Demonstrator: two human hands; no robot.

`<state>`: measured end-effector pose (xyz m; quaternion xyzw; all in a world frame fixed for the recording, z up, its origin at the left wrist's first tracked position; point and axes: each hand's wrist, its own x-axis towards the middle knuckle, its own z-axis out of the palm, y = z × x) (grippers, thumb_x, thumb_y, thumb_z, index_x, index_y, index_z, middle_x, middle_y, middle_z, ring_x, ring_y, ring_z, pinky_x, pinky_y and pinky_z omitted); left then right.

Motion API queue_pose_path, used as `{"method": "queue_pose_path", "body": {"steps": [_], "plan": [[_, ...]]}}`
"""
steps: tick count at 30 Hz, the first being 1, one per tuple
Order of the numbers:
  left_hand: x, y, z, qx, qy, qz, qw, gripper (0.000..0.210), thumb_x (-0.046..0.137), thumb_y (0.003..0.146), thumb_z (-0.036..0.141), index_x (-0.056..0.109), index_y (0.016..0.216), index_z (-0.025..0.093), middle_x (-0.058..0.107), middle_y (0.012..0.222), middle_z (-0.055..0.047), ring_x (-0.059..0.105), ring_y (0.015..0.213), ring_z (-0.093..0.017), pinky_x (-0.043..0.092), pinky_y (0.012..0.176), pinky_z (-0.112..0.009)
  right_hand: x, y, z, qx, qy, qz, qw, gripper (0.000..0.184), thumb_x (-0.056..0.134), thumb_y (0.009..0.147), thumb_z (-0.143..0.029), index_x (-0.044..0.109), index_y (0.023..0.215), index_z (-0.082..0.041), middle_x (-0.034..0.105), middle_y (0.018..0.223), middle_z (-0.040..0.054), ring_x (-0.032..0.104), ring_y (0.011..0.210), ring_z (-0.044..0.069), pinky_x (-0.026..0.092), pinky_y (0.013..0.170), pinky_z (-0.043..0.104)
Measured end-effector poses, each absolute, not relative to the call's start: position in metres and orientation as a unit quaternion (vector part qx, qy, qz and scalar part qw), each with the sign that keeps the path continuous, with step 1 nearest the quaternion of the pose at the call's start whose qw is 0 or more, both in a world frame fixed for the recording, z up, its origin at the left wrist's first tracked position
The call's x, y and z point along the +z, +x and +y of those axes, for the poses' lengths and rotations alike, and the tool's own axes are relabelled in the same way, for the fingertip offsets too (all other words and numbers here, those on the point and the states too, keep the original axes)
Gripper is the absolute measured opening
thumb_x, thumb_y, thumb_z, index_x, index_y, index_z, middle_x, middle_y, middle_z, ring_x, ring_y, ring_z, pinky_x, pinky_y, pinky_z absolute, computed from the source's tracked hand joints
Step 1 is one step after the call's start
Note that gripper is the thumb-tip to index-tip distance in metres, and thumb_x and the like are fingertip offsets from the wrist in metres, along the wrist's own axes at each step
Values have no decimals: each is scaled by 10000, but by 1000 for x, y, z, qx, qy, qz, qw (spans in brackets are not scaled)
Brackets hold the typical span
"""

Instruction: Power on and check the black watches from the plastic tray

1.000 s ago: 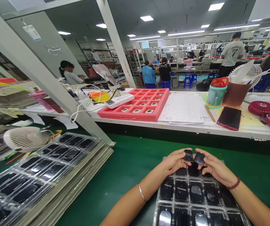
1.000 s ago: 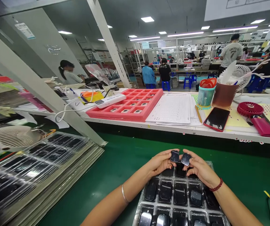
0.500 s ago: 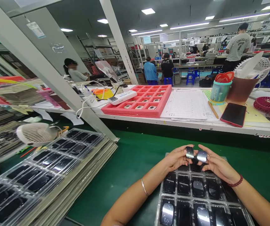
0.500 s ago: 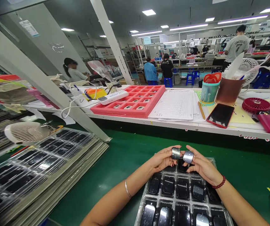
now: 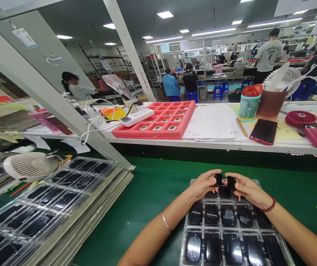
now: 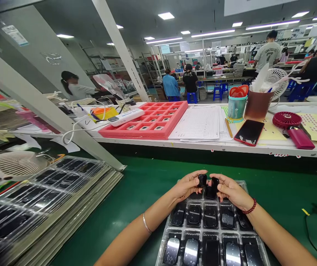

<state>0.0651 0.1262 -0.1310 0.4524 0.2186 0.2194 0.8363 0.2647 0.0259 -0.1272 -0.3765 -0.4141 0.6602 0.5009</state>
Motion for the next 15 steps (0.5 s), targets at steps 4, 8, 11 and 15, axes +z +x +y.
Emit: {"method": "queue_pose_path", "body": {"steps": [4, 8, 11, 15], "plan": [[-121, 71, 124, 248, 491, 279, 787, 449, 642, 747, 301, 541, 1155, 141, 634, 915, -90, 632, 690, -145, 459, 596, -234, -122, 265, 31, 636, -390, -417, 519, 424, 608, 828, -334, 505, 1230, -246, 578, 1171, 100, 639, 767, 161, 561, 617, 279], [-117, 82, 117, 273, 544, 307, 731, 395, 557, 725, 123, 537, 1117, 167, 609, 1073, -91, 625, 778, -144, 464, 595, -222, -120, 264, 40, 602, -421, -407, 543, 411, 584, 822, -312, 499, 1221, -261, 570, 1184, 80, 637, 863, 187, 563, 691, 320], [-125, 89, 112, 296, 584, 315, 687, 408, 501, 685, 50, 525, 1078, 160, 626, 989, -66, 607, 701, -115, 418, 524, -187, -126, 263, 42, 568, -451, -419, 547, 379, 589, 796, -294, 520, 1166, -241, 601, 1114, 73, 626, 767, 156, 555, 630, 298], [-136, 89, 109, 279, 622, 316, 660, 402, 475, 698, 54, 518, 1085, 153, 618, 879, -43, 606, 659, -116, 400, 511, -194, -134, 263, 36, 514, -481, -466, 536, 347, 574, 781, -259, 525, 1122, -215, 620, 1036, 72, 602, 690, 140, 520, 573, 281]]}}
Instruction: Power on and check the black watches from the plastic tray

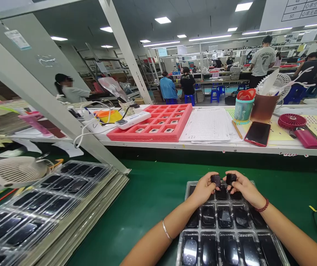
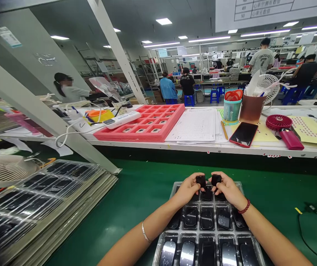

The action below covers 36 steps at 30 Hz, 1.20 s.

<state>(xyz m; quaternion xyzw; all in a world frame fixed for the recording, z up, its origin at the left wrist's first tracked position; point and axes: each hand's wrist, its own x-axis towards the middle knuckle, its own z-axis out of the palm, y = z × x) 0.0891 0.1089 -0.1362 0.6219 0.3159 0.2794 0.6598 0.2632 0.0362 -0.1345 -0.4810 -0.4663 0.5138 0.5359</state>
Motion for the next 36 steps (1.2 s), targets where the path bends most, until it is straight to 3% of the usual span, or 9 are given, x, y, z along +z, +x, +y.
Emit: {"method": "queue_pose_path", "body": {"steps": [5, 12, 17, 20, 23, 36], "plan": [[-133, 85, 106, 278, 641, 302, 649, 337, 520, 749, 143, 538, 1085, 160, 631, 871, -44, 601, 637, -118, 457, 613, -250, -135, 263, 32, 500, -481, -529, 488, 286, 530, 824, -251, 515, 1106, -210, 616, 979, 57, 610, 697, 148, 501, 600, 292], [-124, 84, 103, 279, 647, 315, 636, 236, 492, 819, 321, 612, 906, 138, 621, 793, -48, 577, 565, -122, 430, 515, -234, -135, 265, 33, 510, -474, -526, 487, 258, 466, 879, -392, 577, 1002, -194, 645, 856, 38, 585, 581, 125, 476, 545, 271], [-130, 84, 104, 278, 646, 296, 646, 330, 598, 739, 187, 553, 1065, 167, 635, 888, -48, 605, 725, -139, 463, 637, -235, -134, 264, 33, 500, -481, -534, 483, 259, 543, 835, -319, 527, 1070, -211, 631, 956, 46, 610, 691, 147, 484, 558, 264], [-136, 84, 106, 277, 645, 288, 651, 311, 599, 746, 185, 565, 1054, 156, 637, 901, -59, 600, 723, -132, 474, 704, -263, -135, 263, 33, 490, -496, -538, 475, 271, 535, 838, -308, 531, 1088, -205, 628, 913, 43, 609, 662, 140, 484, 546, 267], [-139, 84, 107, 276, 645, 295, 649, 260, 581, 777, 243, 588, 1019, 146, 639, 856, -61, 588, 653, -126, 480, 676, -279, -136, 262, 33, 481, -504, -544, 468, 282, 523, 848, -328, 546, 1098, -200, 630, 872, 37, 606, 630, 133, 484, 534, 269], [-139, 84, 106, 281, 656, 300, 632, 256, 567, 783, 234, 588, 1025, 152, 644, 848, -55, 587, 683, -129, 496, 677, -273, -135, 262, 32, 479, -506, -551, 459, 285, 529, 854, -356, 555, 1098, -210, 641, 902, 40, 603, 634, 134, 488, 561, 274]]}}
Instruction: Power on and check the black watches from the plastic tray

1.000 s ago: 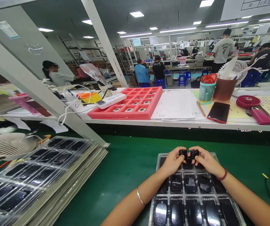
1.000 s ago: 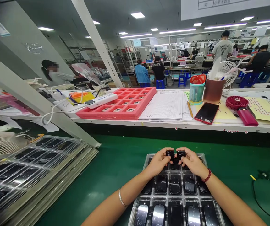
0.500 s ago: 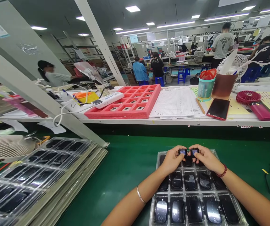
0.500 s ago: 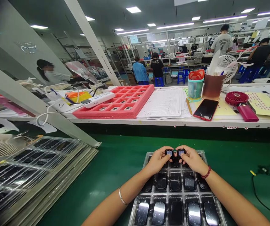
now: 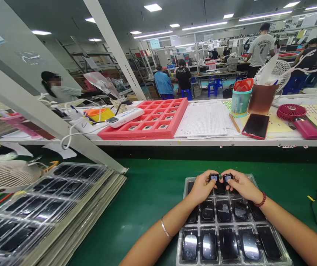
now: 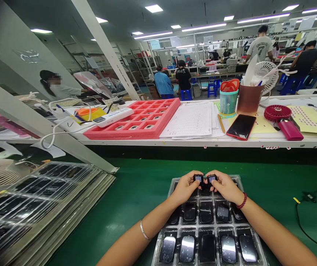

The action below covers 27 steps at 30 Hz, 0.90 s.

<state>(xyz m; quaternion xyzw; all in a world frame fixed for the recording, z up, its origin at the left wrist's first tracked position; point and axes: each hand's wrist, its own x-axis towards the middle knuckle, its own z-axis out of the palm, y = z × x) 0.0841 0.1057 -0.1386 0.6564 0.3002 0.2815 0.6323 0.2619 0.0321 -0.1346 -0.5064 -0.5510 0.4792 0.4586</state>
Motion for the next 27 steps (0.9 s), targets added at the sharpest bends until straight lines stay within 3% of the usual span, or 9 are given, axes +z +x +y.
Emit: {"method": "queue_pose_path", "body": {"steps": [13, 21, 25, 27], "plan": [[-143, 84, 106, 274, 675, 300, 616, 252, 539, 797, 219, 577, 1039, 160, 648, 873, -63, 591, 677, -133, 483, 679, -278, -135, 261, 31, 481, -510, -552, 451, 239, 503, 862, -368, 535, 1020, -191, 632, 913, 47, 622, 615, 130, 487, 540, 266], [-136, 83, 103, 276, 677, 282, 622, 227, 534, 813, 306, 604, 957, 146, 645, 848, -75, 595, 740, -168, 488, 638, -273, -136, 262, 32, 479, -495, -558, 463, 286, 430, 893, -414, 569, 987, -183, 622, 830, 36, 578, 552, 120, 474, 509, 262], [-140, 83, 104, 290, 694, 292, 590, 261, 526, 785, 182, 561, 1044, 171, 632, 891, -51, 576, 706, -132, 463, 640, -244, -138, 262, 32, 438, -509, -579, 462, 219, 503, 845, -278, 552, 1045, -202, 622, 842, 27, 554, 588, 125, 469, 539, 262], [-143, 83, 105, 291, 712, 307, 560, 350, 542, 737, 116, 531, 1079, 186, 628, 904, -32, 548, 663, -108, 436, 612, -221, -137, 261, 31, 419, -513, -596, 454, 314, 525, 790, -175, 531, 1100, -219, 622, 914, 33, 578, 699, 147, 482, 610, 274]]}}
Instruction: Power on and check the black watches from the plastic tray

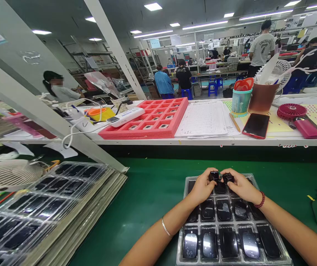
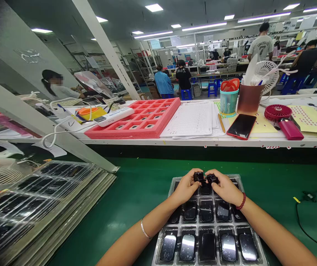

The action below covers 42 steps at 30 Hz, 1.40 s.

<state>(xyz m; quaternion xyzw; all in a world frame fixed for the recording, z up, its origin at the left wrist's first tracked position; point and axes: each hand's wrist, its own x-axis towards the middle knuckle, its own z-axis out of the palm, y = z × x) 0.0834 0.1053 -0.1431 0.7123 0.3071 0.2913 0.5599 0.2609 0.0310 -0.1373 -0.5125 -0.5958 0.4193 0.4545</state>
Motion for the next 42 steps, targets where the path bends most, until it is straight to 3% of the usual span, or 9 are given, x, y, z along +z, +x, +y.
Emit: {"method": "queue_pose_path", "body": {"steps": [5, 9, 17, 21, 27, 32, 34, 37, 42], "plan": [[-140, 82, 106, 283, 734, 316, 530, 237, 504, 781, 174, 558, 1012, 176, 613, 850, -18, 543, 647, -109, 434, 625, -230, -135, 261, 32, 478, -504, -555, 458, 305, 443, 830, -229, 510, 1126, -197, 619, 895, 50, 612, 686, 157, 492, 550, 274], [-137, 81, 106, 270, 718, 319, 557, 367, 375, 795, 100, 527, 1113, 201, 628, 902, -22, 588, 677, -112, 452, 664, -243, -133, 261, 32, 470, -517, -554, 452, 210, 483, 824, -228, 536, 1024, -190, 622, 832, 30, 570, 585, 123, 478, 534, 265], [-139, 83, 107, 289, 734, 316, 527, 239, 494, 767, 144, 565, 993, 174, 637, 823, -20, 544, 667, -115, 417, 609, -217, -137, 261, 32, 485, -487, -580, 436, 353, 435, 819, -141, 501, 1157, -219, 606, 1019, 62, 622, 754, 158, 504, 591, 272], [-139, 83, 107, 292, 722, 326, 536, 393, 550, 720, 119, 526, 1105, 187, 626, 838, -13, 507, 601, -93, 404, 571, -206, -138, 261, 32, 494, -481, -570, 445, 431, 493, 785, -131, 477, 1204, -229, 613, 1014, 57, 630, 768, 165, 516, 598, 272], [-136, 82, 107, 280, 687, 320, 590, 286, 412, 866, 320, 581, 1034, 162, 609, 812, -40, 535, 592, -106, 451, 591, -240, -136, 263, 32, 505, -486, -549, 456, 309, 386, 896, -321, 575, 1098, -182, 638, 930, 75, 639, 693, 167, 503, 524, 264], [-136, 83, 105, 296, 674, 308, 602, 435, 571, 764, 208, 485, 1190, 184, 622, 881, -40, 577, 712, -127, 475, 687, -250, -137, 263, 32, 499, -494, -542, 461, 383, 553, 794, -222, 492, 1171, -218, 638, 944, 43, 623, 693, 148, 505, 553, 251], [-135, 83, 105, 287, 676, 305, 606, 295, 507, 817, 262, 553, 1092, 166, 622, 845, -43, 569, 651, -118, 479, 654, -253, -137, 263, 32, 508, -500, -533, 455, 301, 522, 817, -256, 522, 1113, -203, 643, 901, 41, 615, 602, 127, 481, 498, 237], [-136, 82, 106, 285, 678, 311, 602, 284, 406, 871, 317, 595, 1015, 162, 624, 842, -48, 568, 621, -114, 482, 618, -253, -137, 264, 33, 521, -501, -512, 465, 288, 398, 888, -365, 561, 1036, -180, 651, 852, 53, 594, 507, 112, 451, 442, 234], [-143, 84, 107, 291, 679, 300, 604, 432, 538, 734, 115, 503, 1160, 178, 644, 942, -58, 603, 773, -141, 487, 716, -259, -140, 264, 34, 497, -491, -531, 480, 392, 525, 810, -231, 463, 1197, -215, 639, 872, 31, 615, 653, 134, 498, 551, 254]]}}
